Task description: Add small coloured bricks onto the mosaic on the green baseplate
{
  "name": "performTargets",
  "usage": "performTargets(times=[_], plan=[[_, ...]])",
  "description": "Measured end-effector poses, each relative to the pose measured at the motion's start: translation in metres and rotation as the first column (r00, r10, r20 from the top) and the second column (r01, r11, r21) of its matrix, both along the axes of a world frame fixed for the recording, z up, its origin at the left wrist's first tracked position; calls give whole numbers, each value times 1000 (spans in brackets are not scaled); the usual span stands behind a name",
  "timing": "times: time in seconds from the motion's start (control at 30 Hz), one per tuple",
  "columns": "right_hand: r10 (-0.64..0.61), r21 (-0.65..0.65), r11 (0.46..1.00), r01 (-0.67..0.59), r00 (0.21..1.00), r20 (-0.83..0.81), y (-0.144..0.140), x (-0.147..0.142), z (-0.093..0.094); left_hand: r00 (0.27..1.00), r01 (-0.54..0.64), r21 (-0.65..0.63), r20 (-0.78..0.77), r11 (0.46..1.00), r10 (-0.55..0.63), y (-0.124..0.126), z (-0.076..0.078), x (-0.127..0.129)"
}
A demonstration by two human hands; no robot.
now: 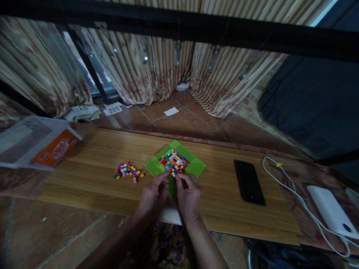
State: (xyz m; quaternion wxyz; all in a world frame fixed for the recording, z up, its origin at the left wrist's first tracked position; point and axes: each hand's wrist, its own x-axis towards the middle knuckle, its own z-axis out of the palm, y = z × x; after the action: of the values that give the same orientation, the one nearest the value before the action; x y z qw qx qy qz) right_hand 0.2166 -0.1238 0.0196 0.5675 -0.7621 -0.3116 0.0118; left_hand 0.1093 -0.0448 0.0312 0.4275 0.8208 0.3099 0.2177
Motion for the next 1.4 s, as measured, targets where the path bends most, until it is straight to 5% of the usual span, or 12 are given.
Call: performTargets(times=[0.2,0.37,0.8,1.2,1.4], plan=[[34,122,992,23,898,-440,4,8,-3,977,188,199,-134,962,-163,9,2,4],[56,179,981,75,775,-630,8,12,-3,941,286,309,-272,907,-204,10,9,8],[52,107,994,16,795,-604,16,23,12,917,342,537,-369,771,-150,18,7,9],[135,150,988,-38,677,-723,17,30,7,884,425,508,-410,749,-223,24,16,24],[94,127,992,-18,778,-622,13,27,10,854,474,553,-476,685,-207,22,27,22]])
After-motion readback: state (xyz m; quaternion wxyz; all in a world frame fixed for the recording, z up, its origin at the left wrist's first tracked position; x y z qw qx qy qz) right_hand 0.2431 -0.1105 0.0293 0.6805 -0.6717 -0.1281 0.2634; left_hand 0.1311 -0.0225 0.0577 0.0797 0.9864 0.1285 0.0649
